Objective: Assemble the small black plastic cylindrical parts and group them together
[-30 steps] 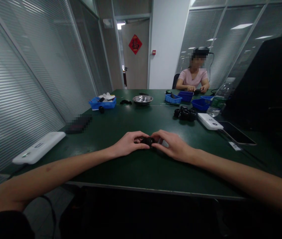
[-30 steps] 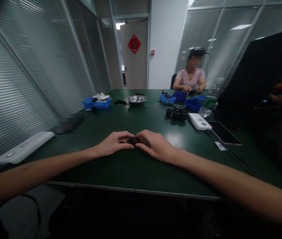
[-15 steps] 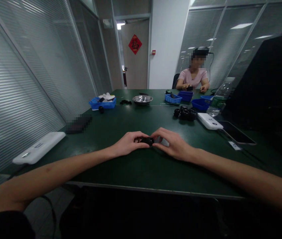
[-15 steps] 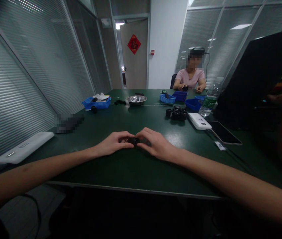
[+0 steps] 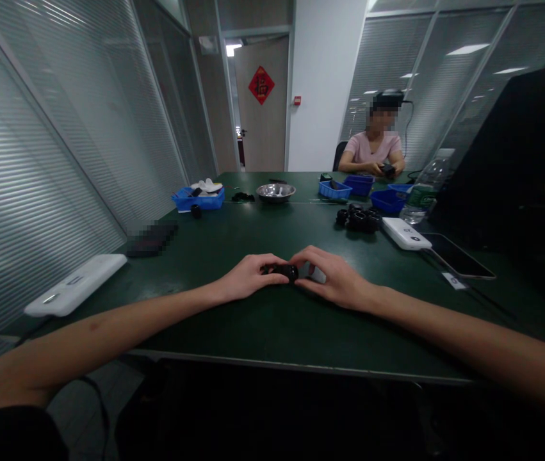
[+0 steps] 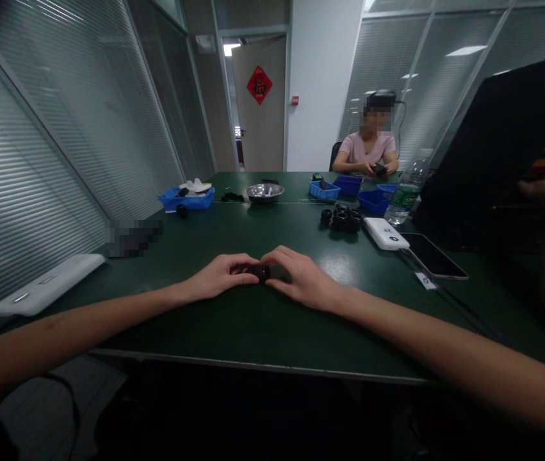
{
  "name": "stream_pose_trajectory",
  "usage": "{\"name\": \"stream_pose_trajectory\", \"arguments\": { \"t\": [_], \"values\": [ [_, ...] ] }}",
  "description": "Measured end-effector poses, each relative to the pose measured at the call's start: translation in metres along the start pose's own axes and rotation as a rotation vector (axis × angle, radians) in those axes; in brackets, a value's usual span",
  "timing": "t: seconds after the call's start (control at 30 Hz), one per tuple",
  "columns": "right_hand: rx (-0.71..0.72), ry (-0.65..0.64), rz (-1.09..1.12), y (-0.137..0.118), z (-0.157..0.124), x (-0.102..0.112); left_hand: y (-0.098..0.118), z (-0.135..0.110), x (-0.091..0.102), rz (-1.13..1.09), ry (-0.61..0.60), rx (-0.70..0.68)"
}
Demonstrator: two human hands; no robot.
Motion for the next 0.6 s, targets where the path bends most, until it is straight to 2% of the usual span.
{"name": "stream_pose_trajectory", "arguments": {
  "t": [0.13, 0.37, 0.53, 0.6],
  "values": [
    [-0.109, -0.039, 0.006, 0.0048, 0.0006, -0.0008, 0.0009, -0.0002, 0.0001, 0.009, 0.01, 0.017],
    [0.019, -0.011, 0.004, 0.0006, -0.0001, -0.0011, 0.0041, 0.0009, -0.0007, 0.009, 0.006, 0.004],
    [-0.099, -0.016, 0.018, 0.0024, 0.0012, -0.0009, -0.0011, 0.0005, -0.0001, 0.038, 0.021, 0.024],
    [-0.097, -0.034, 0.008, 0.0023, 0.0013, -0.0014, -0.0026, 0.0003, -0.0003, 0.028, 0.02, 0.018]
  ]
}}
Point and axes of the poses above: each hand's wrist, its own z-axis towards the middle knuckle, its own x-axis out of the back of the hand, y = z × x, the point moved 3 cm from there along z, towards the middle knuckle, and after that the axes turned 9 degrees about -x, right-handed, at the moved point
